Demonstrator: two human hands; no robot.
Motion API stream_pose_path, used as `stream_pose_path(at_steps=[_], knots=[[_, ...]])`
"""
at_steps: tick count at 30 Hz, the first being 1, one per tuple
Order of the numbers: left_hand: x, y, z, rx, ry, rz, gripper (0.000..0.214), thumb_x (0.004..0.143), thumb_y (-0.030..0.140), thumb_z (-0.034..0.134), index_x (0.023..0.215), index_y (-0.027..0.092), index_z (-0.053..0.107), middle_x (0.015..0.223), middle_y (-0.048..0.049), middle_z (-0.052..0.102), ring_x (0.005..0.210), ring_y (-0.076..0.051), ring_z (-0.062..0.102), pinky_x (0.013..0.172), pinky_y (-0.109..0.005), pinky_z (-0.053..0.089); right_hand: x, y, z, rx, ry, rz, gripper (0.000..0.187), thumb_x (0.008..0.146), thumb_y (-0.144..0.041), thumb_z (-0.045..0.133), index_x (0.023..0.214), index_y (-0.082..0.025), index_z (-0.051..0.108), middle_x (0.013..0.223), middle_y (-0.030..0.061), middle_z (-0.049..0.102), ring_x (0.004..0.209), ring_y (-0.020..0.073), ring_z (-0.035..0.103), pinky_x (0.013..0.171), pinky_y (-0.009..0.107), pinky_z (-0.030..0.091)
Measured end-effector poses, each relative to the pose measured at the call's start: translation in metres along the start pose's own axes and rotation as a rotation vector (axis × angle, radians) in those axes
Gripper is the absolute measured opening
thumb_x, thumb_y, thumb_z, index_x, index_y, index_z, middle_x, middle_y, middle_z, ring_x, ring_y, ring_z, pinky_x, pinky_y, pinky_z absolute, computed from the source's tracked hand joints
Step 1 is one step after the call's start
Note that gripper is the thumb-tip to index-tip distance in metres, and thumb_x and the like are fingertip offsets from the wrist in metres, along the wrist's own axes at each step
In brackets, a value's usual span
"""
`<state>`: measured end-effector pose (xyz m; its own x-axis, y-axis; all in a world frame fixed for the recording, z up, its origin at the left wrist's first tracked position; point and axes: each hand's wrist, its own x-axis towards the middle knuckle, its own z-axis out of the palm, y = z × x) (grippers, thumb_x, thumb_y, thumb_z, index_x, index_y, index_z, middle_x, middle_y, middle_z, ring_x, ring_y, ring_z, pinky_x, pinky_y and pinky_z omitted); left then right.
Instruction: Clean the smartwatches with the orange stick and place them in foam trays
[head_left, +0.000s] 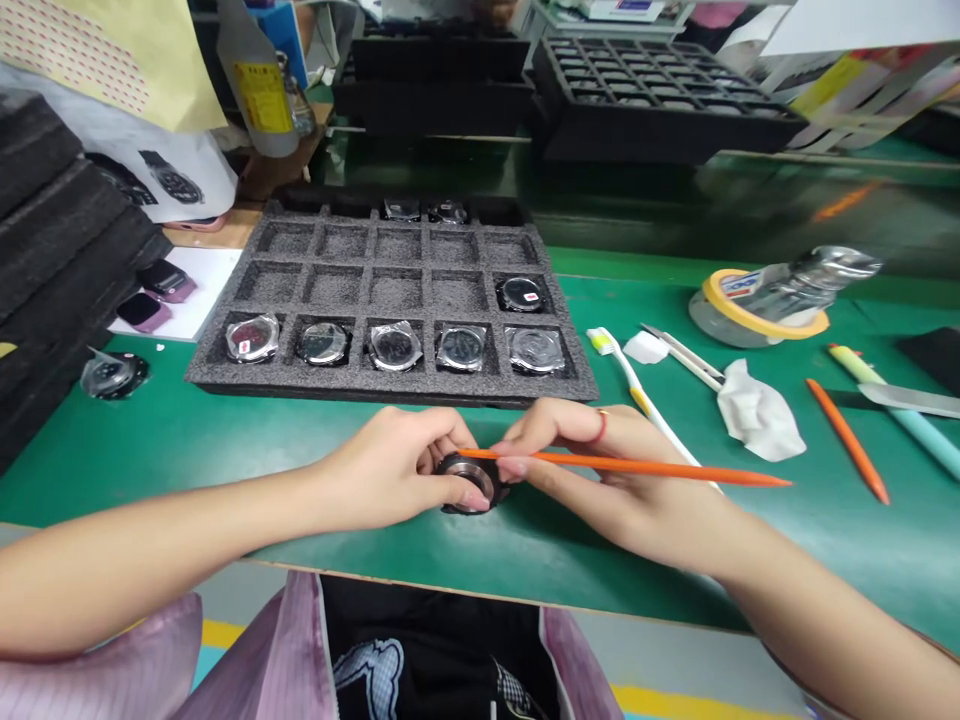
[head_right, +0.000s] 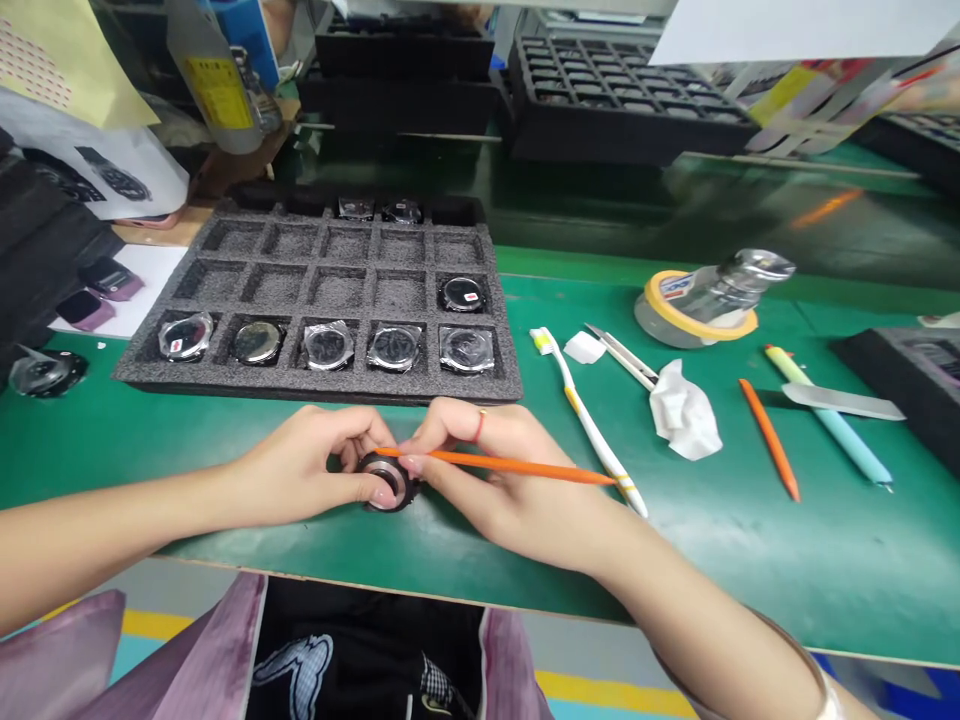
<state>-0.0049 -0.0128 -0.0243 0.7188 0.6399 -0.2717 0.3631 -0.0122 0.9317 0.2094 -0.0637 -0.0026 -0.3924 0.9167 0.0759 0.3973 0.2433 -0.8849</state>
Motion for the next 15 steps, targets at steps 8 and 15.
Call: stream_pose_path(at_steps=[8,15], knots=[[0.002,-0.001,0.000,-0.038,-0.029,-0.025,0.019,0.077,0.023,0.080,0.084,0.019,0.063,0.068,0.0050,0.071,0.060,-0.011,0.063,0.054,-0.020,0.041,-0.038,0.000,0.025,-0.121,0.347,-0.025,0.014,0.093,-0.020,0.061,0.079,-0.023,0.062,0.071,0.0014,0.074,0.069,0.0165,0.075,0.061,0.023,0.060],[0.001,0.000,0.000,0.004,-0.029,-0.026,0.020,0.080,0.028,0.079,0.089,0.018,0.063,0.074,0.0018,0.074,0.064,-0.012,0.066,0.057,-0.022,0.046,-0.049,0.009,0.066,-0.062,0.585,-0.021,0.012,0.093,-0.015,0.061,0.084,-0.023,0.060,0.078,0.0026,0.075,0.072,0.0168,0.075,0.063,0.025,0.061]])
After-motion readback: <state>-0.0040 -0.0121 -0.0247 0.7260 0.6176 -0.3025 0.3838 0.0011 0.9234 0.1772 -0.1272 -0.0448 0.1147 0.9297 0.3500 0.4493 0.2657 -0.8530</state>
